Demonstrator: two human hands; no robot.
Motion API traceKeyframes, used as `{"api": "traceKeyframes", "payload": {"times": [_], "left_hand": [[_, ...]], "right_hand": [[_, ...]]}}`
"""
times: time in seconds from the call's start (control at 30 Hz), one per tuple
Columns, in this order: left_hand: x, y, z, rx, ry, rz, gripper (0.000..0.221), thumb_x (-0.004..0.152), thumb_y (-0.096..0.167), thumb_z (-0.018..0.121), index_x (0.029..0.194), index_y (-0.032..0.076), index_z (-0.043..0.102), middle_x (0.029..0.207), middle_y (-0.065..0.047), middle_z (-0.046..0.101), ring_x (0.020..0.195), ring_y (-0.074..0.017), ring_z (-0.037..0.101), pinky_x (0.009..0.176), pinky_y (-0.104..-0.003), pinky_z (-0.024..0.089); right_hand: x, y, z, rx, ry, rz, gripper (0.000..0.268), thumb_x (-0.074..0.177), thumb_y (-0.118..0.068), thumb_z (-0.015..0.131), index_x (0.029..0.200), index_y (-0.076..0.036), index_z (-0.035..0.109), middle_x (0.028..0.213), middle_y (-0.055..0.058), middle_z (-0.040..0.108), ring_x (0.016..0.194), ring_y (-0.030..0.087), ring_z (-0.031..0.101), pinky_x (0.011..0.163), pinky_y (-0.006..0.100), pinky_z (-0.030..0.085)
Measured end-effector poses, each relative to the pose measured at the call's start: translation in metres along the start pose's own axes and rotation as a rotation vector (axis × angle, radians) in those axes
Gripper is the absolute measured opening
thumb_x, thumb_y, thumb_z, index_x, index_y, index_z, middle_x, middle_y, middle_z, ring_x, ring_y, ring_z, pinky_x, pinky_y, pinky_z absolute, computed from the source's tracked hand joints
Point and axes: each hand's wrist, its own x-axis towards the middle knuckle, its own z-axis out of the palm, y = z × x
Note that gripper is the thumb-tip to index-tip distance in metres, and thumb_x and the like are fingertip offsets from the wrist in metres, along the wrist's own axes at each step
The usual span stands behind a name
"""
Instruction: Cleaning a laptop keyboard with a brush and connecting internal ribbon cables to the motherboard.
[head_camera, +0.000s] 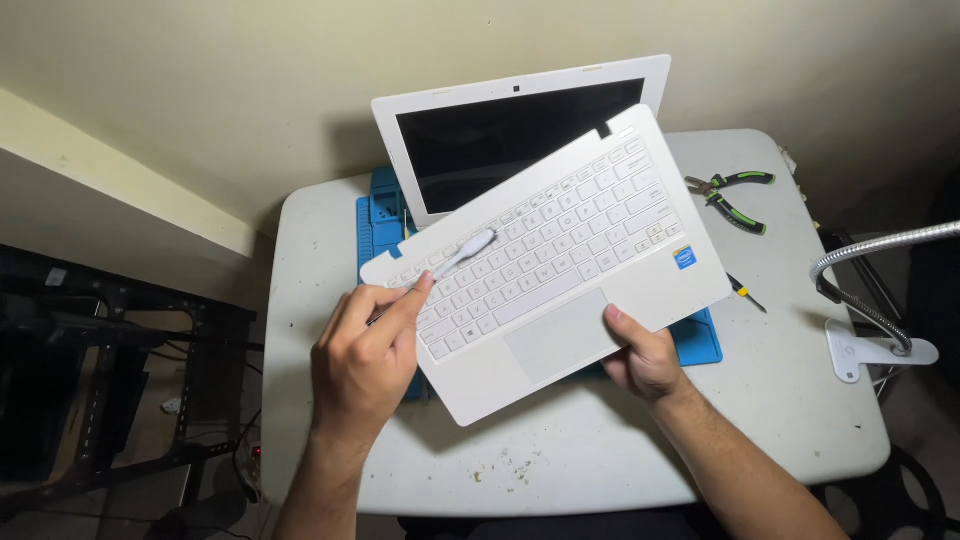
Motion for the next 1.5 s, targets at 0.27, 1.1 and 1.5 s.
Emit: {"api": "traceKeyframes", "payload": {"times": [0.27, 1.1, 1.5], "left_hand": [[-0.022, -0.021, -0.025, 0.076, 0.015, -0.041, 0.031, 0.093, -0.008, 0.076, 0.116, 0.014, 0.081, 0.09, -0.002, 0.064, 0.075, -0.0162, 0.062, 0.056, -0.028, 0.052], [0.022, 0.012, 0.008, 0.015, 0.004, 0.111, 0.034, 0.089, 0.003, 0.072, 0.116, 0.022, 0.08, 0.087, -0.003, 0.062, 0.086, -0.0203, 0.07, 0.069, -0.031, 0.062], [-0.037, -0.034, -0.034, 0.161, 0.041, -0.018, 0.033, 0.093, -0.01, 0.075, 0.112, 0.016, 0.083, 0.09, -0.003, 0.063, 0.074, -0.0213, 0.06, 0.061, -0.034, 0.052]], "right_hand": [[0.003, 0.006, -0.02, -0.004, 0.026, 0.049, 0.068, 0.09, -0.016, 0.065, 0.154, -0.011, 0.044, 0.137, 0.008, 0.063, 0.116, 0.029, 0.065, 0.056, 0.033, 0.06], [-0.005, -0.021, 0.014, -0.214, -0.235, -0.099, 0.023, 0.089, -0.001, 0.064, 0.109, -0.001, 0.073, 0.08, 0.015, 0.079, 0.079, 0.029, 0.075, 0.078, 0.06, 0.062], [0.01, 0.001, -0.023, -0.017, 0.015, 0.042, 0.074, 0.09, -0.018, 0.061, 0.159, -0.011, 0.034, 0.141, 0.007, 0.056, 0.077, 0.024, 0.065, 0.021, 0.023, 0.031]]}}
